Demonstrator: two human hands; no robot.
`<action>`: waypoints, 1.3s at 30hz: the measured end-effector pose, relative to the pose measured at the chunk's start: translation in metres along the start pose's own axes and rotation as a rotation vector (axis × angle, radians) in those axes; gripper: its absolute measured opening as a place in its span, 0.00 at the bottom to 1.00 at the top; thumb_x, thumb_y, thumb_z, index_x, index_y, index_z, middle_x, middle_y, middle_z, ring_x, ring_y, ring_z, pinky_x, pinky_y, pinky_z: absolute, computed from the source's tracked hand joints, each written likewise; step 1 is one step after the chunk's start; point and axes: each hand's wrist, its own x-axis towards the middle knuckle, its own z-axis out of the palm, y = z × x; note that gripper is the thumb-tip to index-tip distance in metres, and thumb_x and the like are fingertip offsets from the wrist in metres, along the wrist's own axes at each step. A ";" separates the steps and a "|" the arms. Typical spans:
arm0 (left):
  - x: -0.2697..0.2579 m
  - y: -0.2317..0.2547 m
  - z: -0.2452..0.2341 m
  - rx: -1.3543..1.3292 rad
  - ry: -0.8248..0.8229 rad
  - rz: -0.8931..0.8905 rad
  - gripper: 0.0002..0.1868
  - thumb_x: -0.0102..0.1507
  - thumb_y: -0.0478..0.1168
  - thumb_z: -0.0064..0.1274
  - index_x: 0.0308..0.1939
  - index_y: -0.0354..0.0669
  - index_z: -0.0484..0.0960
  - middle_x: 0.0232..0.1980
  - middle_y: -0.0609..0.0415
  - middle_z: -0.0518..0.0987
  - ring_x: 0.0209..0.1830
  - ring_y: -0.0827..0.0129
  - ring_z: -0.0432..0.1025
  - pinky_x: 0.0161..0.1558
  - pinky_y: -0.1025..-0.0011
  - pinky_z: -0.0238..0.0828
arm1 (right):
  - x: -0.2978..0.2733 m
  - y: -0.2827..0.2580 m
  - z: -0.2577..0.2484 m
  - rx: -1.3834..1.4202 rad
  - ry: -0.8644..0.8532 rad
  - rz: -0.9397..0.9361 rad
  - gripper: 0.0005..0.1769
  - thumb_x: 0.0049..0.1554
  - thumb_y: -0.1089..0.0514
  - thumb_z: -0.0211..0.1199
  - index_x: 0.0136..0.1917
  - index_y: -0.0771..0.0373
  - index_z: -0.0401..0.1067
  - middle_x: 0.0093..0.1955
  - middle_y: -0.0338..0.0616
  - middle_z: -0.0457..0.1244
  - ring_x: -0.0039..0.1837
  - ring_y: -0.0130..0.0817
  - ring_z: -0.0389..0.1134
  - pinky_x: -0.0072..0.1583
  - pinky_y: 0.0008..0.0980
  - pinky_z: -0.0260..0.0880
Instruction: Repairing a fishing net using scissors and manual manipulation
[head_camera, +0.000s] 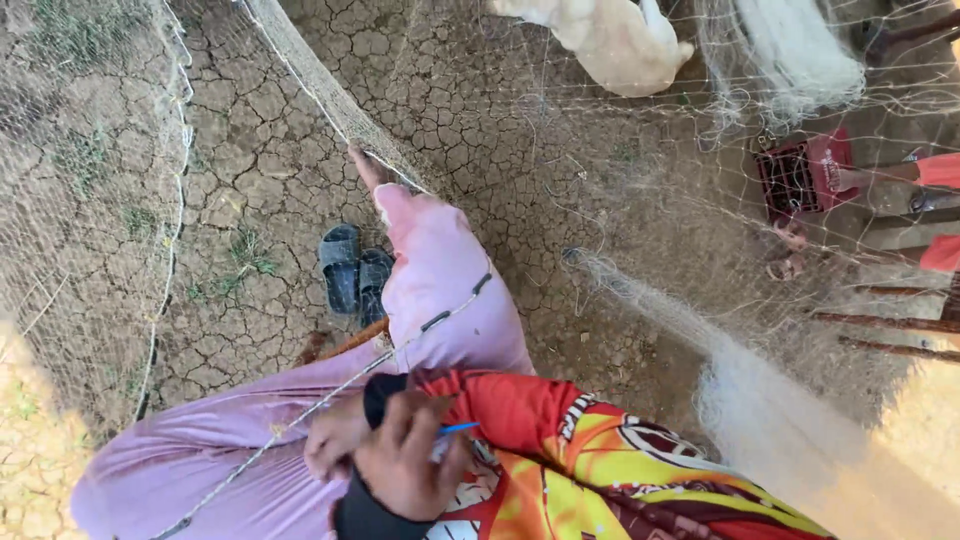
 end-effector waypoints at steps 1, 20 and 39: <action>0.001 0.006 0.004 0.005 -0.003 -0.003 0.17 0.52 0.42 0.59 0.45 0.45 0.83 0.41 0.54 0.76 0.22 0.65 0.72 0.20 0.69 0.71 | 0.004 0.001 0.002 0.018 -0.006 0.006 0.18 0.58 0.41 0.54 0.48 0.54 0.76 0.42 0.42 0.70 0.41 0.41 0.69 0.47 0.38 0.69; 0.001 0.008 0.044 -0.108 -0.385 -0.067 0.22 0.54 0.47 0.60 0.49 0.45 0.76 0.42 0.49 0.74 0.24 0.52 0.74 0.28 0.60 0.73 | 0.051 0.024 0.023 0.372 -0.153 0.179 0.17 0.59 0.43 0.58 0.45 0.59 0.75 0.36 0.42 0.67 0.33 0.34 0.65 0.37 0.32 0.65; -0.006 0.038 -0.002 -0.306 -0.211 0.119 0.08 0.57 0.35 0.53 0.41 0.39 0.78 0.37 0.48 0.74 0.28 0.54 0.70 0.32 0.62 0.67 | 0.020 -0.022 0.010 0.385 -0.107 -0.126 0.09 0.60 0.55 0.62 0.47 0.63 0.76 0.42 0.35 0.69 0.42 0.25 0.65 0.48 0.26 0.67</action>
